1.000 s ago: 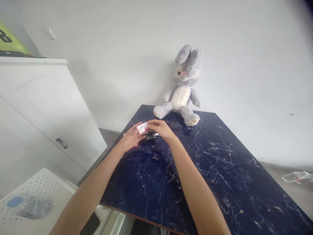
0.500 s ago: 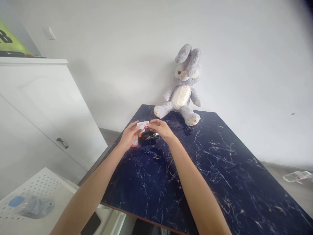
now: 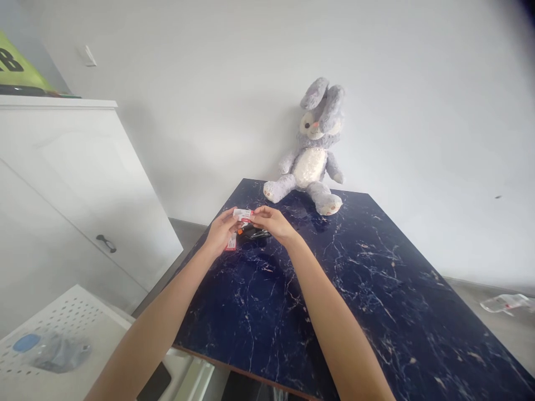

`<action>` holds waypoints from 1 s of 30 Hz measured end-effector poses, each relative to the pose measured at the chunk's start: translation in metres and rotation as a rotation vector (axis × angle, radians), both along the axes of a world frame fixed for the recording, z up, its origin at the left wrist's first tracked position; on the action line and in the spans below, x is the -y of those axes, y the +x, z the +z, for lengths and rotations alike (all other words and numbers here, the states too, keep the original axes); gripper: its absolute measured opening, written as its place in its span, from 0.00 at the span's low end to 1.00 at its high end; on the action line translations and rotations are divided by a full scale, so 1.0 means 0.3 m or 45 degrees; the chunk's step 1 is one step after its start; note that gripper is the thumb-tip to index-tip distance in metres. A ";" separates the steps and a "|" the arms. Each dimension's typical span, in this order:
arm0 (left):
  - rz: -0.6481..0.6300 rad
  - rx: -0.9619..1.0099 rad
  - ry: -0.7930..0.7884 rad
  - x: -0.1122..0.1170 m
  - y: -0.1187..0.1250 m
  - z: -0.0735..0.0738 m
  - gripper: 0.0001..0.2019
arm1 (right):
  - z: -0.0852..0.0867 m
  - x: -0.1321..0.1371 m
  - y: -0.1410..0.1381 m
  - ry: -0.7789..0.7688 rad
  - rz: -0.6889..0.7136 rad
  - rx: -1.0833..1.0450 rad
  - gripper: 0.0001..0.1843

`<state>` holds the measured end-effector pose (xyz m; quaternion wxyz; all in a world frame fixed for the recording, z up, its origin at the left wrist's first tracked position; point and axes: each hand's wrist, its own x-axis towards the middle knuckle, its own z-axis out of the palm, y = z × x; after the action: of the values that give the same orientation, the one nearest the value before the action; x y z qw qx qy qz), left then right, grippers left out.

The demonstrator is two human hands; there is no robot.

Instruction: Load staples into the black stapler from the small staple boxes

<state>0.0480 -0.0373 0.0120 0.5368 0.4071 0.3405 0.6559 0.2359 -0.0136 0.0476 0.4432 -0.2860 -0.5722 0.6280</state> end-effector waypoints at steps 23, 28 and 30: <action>0.130 -1.338 0.319 -0.030 -0.124 -0.038 0.09 | -0.257 -0.028 0.081 0.401 -1.170 1.062 0.14; 0.005 -1.352 0.373 -0.028 -0.140 -0.036 0.14 | -0.258 -0.025 0.071 0.435 -0.930 0.996 0.14; 0.023 -1.354 0.383 -0.031 -0.139 -0.045 0.14 | -0.259 -0.021 0.065 0.499 -0.791 0.931 0.17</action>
<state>0.0062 -0.0279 -0.0014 0.2213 0.7516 0.4706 0.4059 0.2553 -0.0072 -0.0300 0.4251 -0.5548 -0.6846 0.2069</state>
